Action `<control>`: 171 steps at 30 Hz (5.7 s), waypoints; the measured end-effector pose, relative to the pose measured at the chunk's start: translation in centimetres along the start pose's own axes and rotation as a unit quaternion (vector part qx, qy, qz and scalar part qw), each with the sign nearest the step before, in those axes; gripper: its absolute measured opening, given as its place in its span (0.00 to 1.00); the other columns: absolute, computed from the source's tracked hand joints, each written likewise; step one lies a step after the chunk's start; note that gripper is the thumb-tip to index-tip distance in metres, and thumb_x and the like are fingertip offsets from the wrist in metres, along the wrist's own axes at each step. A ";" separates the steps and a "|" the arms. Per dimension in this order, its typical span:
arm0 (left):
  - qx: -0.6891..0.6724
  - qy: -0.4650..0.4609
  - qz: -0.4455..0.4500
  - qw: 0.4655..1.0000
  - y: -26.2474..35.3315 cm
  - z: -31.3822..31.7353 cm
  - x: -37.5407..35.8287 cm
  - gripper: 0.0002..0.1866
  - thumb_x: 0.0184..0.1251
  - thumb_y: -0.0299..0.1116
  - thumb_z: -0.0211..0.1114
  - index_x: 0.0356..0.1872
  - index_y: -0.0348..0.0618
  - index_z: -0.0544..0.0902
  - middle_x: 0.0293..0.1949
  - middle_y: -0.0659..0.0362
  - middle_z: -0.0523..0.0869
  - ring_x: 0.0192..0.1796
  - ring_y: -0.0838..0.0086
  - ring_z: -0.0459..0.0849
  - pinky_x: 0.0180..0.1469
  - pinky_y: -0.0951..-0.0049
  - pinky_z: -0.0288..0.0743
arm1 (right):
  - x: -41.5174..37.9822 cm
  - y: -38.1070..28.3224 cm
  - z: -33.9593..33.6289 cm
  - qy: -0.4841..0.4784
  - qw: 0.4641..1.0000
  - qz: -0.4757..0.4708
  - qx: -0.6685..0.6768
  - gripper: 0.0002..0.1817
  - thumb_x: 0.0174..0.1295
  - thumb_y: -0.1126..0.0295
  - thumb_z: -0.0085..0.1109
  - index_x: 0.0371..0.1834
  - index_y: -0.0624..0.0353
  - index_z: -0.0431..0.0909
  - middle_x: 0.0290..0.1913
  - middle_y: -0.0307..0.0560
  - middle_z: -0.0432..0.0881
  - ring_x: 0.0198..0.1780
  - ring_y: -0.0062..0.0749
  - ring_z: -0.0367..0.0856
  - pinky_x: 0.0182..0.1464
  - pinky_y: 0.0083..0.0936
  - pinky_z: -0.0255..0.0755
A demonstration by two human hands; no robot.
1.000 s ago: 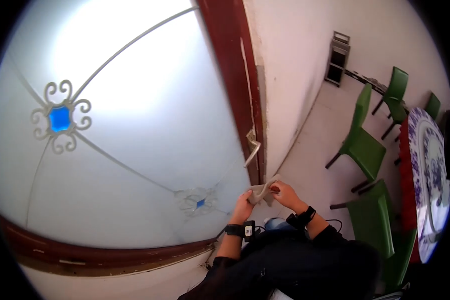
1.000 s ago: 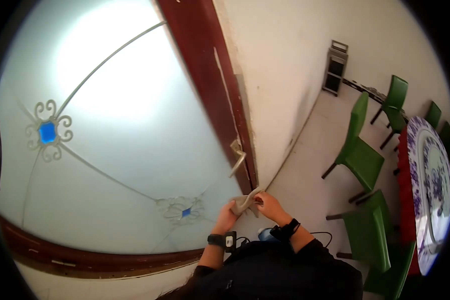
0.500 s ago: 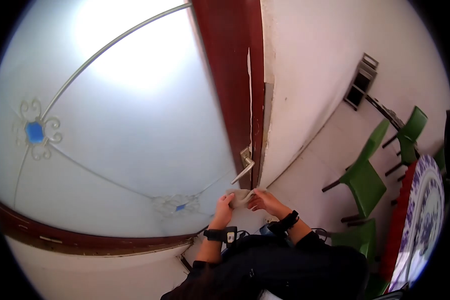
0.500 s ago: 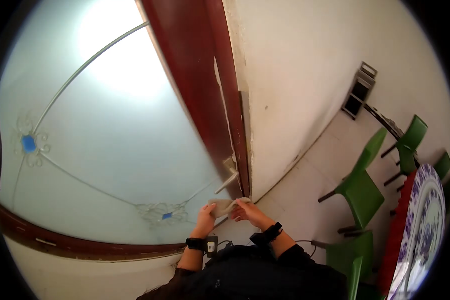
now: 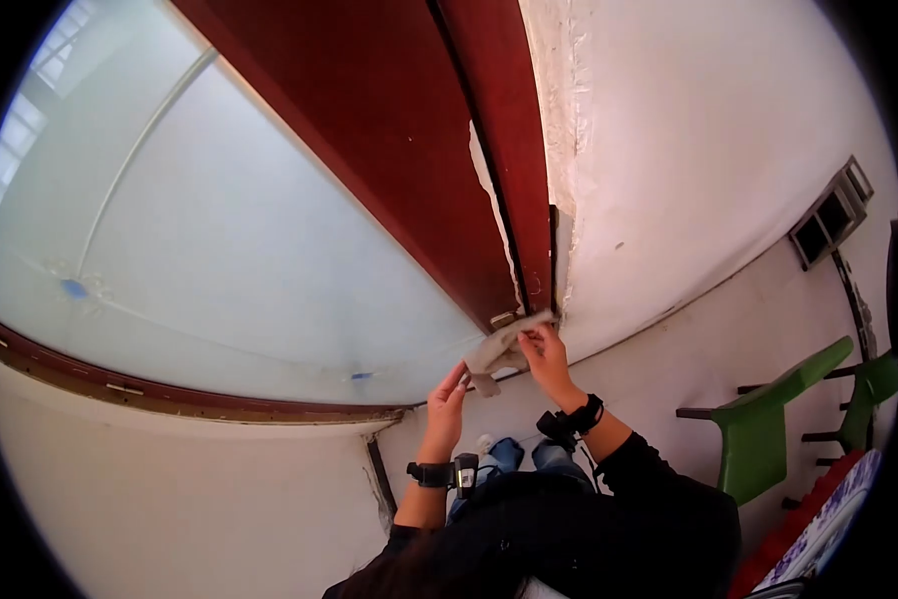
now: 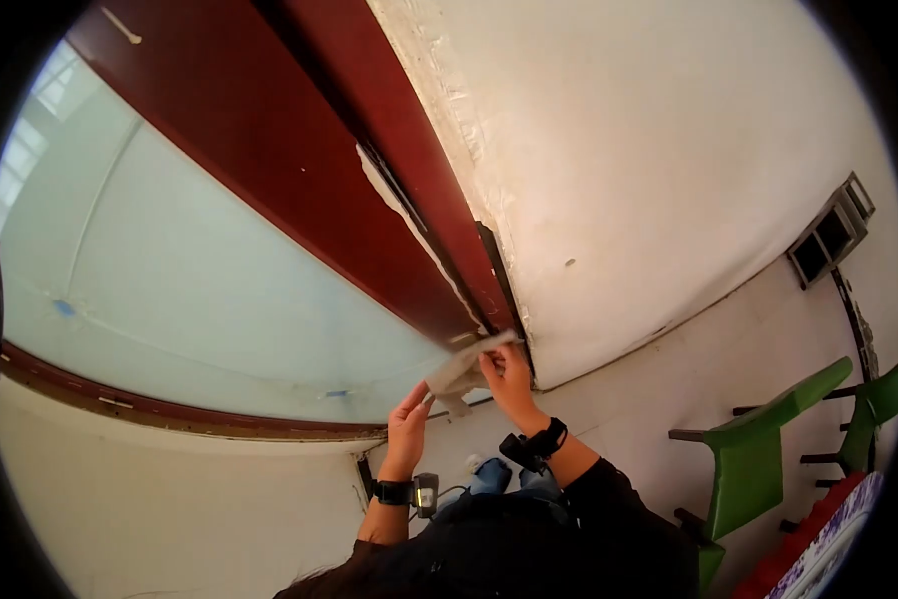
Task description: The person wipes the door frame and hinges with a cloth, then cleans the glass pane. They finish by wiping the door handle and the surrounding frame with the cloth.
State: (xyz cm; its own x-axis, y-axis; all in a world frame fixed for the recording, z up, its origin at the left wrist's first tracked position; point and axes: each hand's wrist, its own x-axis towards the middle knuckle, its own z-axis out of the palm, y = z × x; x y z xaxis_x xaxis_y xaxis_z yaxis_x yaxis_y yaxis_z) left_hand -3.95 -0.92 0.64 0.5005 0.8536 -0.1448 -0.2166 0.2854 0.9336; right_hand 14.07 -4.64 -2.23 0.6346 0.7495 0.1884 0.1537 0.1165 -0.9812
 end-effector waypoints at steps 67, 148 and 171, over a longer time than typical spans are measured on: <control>0.541 -0.087 0.188 0.815 -3.6 -3.8 5.7 0.20 0.49 0.23 0.51 0.47 0.40 0.72 0.41 0.44 0.76 0.46 0.52 0.74 0.50 0.60 0.65 | -3.4 0.4 3.2 -0.133 0.967 0.215 0.040 0.17 0.56 0.60 0.53 0.37 0.66 0.71 0.27 0.44 0.77 0.27 0.25 0.78 0.25 0.20 0.71; 0.447 -0.012 0.641 0.624 19.7 11.7 3.1 0.28 0.44 0.13 0.48 0.54 0.29 0.62 0.58 0.43 0.61 0.62 0.48 0.58 0.61 0.49 0.48 | 9.0 -28.2 1.7 0.156 0.822 -0.518 -0.180 0.25 0.38 0.85 0.58 0.47 0.60 0.74 0.39 0.49 0.69 0.40 0.39 0.71 0.42 0.24 0.67; 0.466 -0.026 0.583 0.665 19.8 11.9 4.8 0.30 0.43 0.17 0.53 0.54 0.30 0.62 0.57 0.39 0.60 0.59 0.44 0.58 0.59 0.56 0.53 | 8.4 -26.0 1.1 0.112 0.855 -0.482 -0.155 0.28 0.37 0.87 0.52 0.48 0.60 0.71 0.38 0.50 0.68 0.41 0.42 0.70 0.42 0.28 0.67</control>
State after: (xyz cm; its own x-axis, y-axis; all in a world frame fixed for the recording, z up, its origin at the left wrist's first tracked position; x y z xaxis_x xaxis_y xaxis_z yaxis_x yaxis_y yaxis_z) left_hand 4.18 3.66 22.30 0.4815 0.2337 0.8447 0.1188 -0.9723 0.2013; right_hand 14.58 -0.64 24.80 0.2236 0.2542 0.9410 0.8585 0.4057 -0.3136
